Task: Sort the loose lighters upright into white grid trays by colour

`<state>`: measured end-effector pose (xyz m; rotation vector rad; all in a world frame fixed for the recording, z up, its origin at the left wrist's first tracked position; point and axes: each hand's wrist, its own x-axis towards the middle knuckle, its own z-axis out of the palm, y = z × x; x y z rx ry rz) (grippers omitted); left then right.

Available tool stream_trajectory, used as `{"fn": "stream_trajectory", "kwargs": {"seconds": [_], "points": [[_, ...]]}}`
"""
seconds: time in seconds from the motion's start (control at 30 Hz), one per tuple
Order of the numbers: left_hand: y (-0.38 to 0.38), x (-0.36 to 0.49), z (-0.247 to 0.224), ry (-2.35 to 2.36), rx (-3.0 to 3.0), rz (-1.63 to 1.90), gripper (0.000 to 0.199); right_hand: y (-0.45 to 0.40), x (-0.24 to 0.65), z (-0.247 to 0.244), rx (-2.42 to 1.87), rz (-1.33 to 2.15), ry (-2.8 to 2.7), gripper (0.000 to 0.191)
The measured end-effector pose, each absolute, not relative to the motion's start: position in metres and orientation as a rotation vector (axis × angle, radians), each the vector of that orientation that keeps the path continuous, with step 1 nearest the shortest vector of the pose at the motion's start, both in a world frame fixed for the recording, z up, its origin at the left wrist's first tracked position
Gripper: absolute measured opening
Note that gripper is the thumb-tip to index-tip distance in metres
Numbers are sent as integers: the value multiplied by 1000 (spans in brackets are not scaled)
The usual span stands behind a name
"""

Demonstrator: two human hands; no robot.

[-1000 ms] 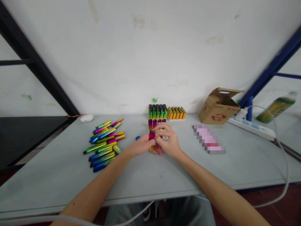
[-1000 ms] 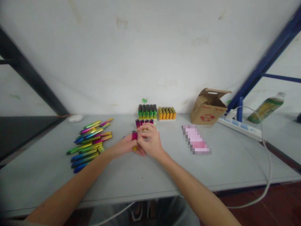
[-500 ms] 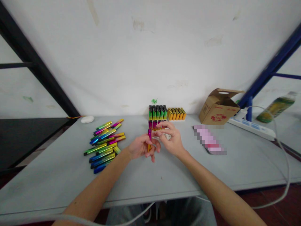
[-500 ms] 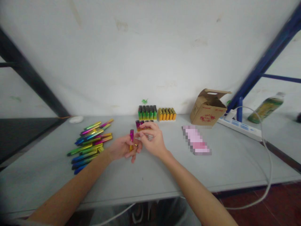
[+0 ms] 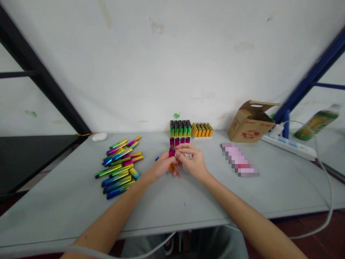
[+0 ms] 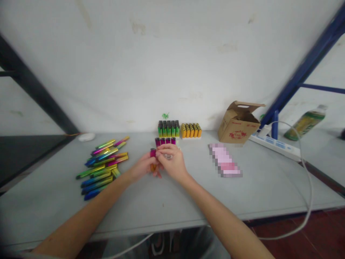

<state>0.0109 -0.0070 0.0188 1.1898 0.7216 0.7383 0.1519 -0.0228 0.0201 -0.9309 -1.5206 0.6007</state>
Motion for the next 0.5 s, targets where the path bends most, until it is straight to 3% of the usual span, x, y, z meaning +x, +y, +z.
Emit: {"fn": "stream_trajectory", "kwargs": {"seconds": [0.17, 0.5], "points": [[-7, 12, 17, 749, 1217, 741, 31, -21, 152, 18, -951, 607, -1521, 12], [-4, 14, 8, 846, 1273, 747, 16, -22, 149, 13, -919, 579, -1516, 16]]}}
